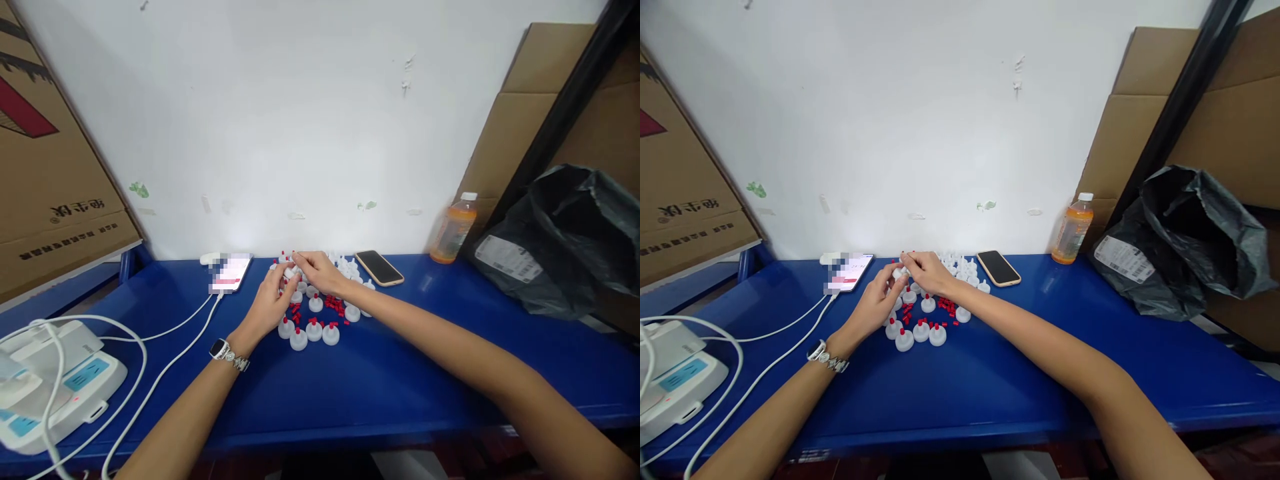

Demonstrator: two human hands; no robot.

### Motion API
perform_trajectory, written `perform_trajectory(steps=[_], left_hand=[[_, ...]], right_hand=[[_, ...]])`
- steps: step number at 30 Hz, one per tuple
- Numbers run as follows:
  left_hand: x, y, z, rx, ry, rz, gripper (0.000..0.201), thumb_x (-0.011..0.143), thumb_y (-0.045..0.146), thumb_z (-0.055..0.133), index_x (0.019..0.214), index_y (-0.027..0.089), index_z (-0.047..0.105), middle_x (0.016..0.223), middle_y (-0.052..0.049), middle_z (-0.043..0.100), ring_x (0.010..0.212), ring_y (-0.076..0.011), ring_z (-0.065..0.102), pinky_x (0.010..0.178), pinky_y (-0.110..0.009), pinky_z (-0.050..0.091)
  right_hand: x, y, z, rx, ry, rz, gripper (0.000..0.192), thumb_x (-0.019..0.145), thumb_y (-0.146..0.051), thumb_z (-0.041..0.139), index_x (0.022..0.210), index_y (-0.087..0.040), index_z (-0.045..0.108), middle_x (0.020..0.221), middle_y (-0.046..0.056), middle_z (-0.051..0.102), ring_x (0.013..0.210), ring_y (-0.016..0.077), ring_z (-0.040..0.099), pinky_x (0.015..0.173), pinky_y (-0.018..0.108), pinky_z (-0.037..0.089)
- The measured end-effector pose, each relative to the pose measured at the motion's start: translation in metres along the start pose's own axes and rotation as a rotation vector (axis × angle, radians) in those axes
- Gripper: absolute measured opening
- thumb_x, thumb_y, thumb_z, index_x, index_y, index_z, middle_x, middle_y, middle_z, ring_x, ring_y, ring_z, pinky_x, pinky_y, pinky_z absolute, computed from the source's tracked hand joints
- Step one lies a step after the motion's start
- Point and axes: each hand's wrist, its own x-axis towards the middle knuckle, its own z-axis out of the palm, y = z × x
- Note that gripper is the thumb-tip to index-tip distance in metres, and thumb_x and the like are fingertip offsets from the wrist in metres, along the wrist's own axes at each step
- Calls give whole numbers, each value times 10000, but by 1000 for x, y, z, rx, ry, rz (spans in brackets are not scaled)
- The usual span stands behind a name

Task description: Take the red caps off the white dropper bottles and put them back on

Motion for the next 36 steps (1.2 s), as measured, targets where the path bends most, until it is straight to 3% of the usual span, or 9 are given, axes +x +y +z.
perform_trajectory(steps=[7, 14, 20, 26, 36], left_hand=[[1, 8, 6, 16, 3, 65, 405, 973, 457, 508, 1268, 190, 585, 1027, -62, 640, 872, -193, 569, 822, -343, 467], [2, 12, 11, -19, -62, 136, 318, 963, 426, 540, 1202, 232, 618, 1044, -43, 661, 960, -203, 583, 879, -357, 466], [3, 11, 12, 12, -80, 160, 274, 961, 393, 543, 1165, 227, 622, 1073, -50, 663, 994, -216, 581, 906, -376, 457], [1, 9, 11, 77, -118, 164, 224, 968, 397, 524, 1027, 222, 651, 1032, -42, 650, 923, -209, 565, 890, -381, 449], [1, 11, 13, 105, -107, 177, 237, 973, 413, 505, 975, 225, 649, 1028, -47, 641, 986, -229, 560, 921, -390, 441]], right_hand=[[-12, -14, -18, -200, 16, 65, 423, 976, -396, 407, 605, -194, 401, 544, -53, 371, 529, 100, 354, 551, 267, 256], [-43, -8, -34, -371, 63, 146, 365, 976, -358, 419, 648, -197, 418, 561, -51, 427, 539, 104, 383, 574, 267, 253], [-54, -11, -44, -553, 44, 137, 238, 943, -293, 496, 748, -184, 576, 654, -1, 575, 654, 142, 495, 634, 275, 288], [-58, -9, -39, -724, -115, 134, 190, 910, -247, 544, 799, -174, 681, 686, 29, 641, 752, 178, 532, 746, 313, 299], [-58, -2, -33, -816, -172, 114, 233, 951, -293, 532, 835, -184, 701, 727, 40, 660, 799, 192, 520, 742, 328, 256]])
